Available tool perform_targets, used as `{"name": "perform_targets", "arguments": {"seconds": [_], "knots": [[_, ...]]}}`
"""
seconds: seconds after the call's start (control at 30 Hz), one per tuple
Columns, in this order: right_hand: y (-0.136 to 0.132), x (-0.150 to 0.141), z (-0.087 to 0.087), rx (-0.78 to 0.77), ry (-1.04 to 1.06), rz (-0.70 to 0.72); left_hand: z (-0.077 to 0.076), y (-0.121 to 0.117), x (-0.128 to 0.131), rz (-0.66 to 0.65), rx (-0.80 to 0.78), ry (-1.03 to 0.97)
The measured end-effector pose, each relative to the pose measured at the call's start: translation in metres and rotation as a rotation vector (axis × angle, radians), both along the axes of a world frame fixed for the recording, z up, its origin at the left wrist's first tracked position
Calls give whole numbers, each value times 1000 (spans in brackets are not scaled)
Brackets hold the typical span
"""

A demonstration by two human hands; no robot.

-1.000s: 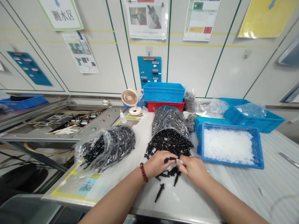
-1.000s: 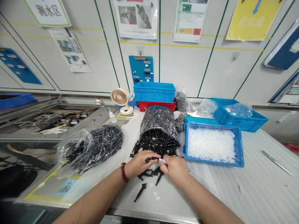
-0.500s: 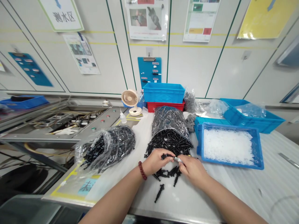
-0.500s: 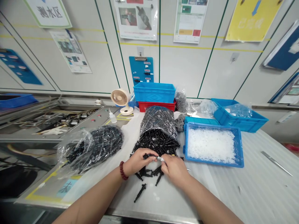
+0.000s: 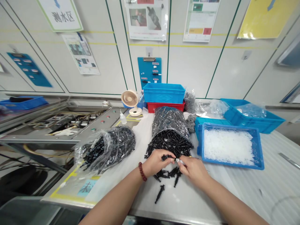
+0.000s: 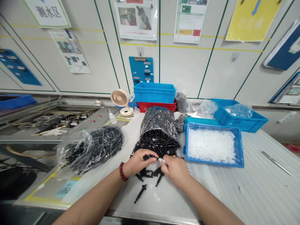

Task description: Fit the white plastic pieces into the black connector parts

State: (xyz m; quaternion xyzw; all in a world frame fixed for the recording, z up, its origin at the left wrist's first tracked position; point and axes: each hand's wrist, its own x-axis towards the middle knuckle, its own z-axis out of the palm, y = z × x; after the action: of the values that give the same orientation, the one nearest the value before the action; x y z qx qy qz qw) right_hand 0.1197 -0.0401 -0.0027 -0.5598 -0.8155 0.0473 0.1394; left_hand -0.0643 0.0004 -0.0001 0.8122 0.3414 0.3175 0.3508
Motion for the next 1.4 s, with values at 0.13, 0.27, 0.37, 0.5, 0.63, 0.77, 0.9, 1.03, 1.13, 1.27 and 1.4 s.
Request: {"name": "perform_targets", "arguments": {"seconds": [0.13,0.27,0.37,0.5,0.63,0.77,0.9,1.03,1.13,1.27,1.4], "knots": [[-1,0,2,16,-25,-20,1,-2,1,-4,-7,-2],[-2,-1,3,14,-38,-40,-1,-2,2,6,-13,15],[-1,-1,2,19,-54,-71,-3,-1,1,4,3,1],[-1,-1,1,19,-71,-99,-2,-1,0,0,19,-25],[0,1,3,17,-71,-128,4,0,-2,35,-64,-69],[1,3,6,48,-60,-131,10,1,-6,-21,-290,-195],[2,4,6,48,-61,-126,19,0,-16,-257,-440,-133],[2,5,6,39,-57,-121,26,-4,-28,-510,-385,275],[1,5,6,41,-34,-125,22,-10,-30,-599,-255,474],[0,4,7,8,-11,-137,12,-20,-20,-609,-83,573],[2,4,6,-37,53,-99,13,-21,-17,-583,3,584]]}}
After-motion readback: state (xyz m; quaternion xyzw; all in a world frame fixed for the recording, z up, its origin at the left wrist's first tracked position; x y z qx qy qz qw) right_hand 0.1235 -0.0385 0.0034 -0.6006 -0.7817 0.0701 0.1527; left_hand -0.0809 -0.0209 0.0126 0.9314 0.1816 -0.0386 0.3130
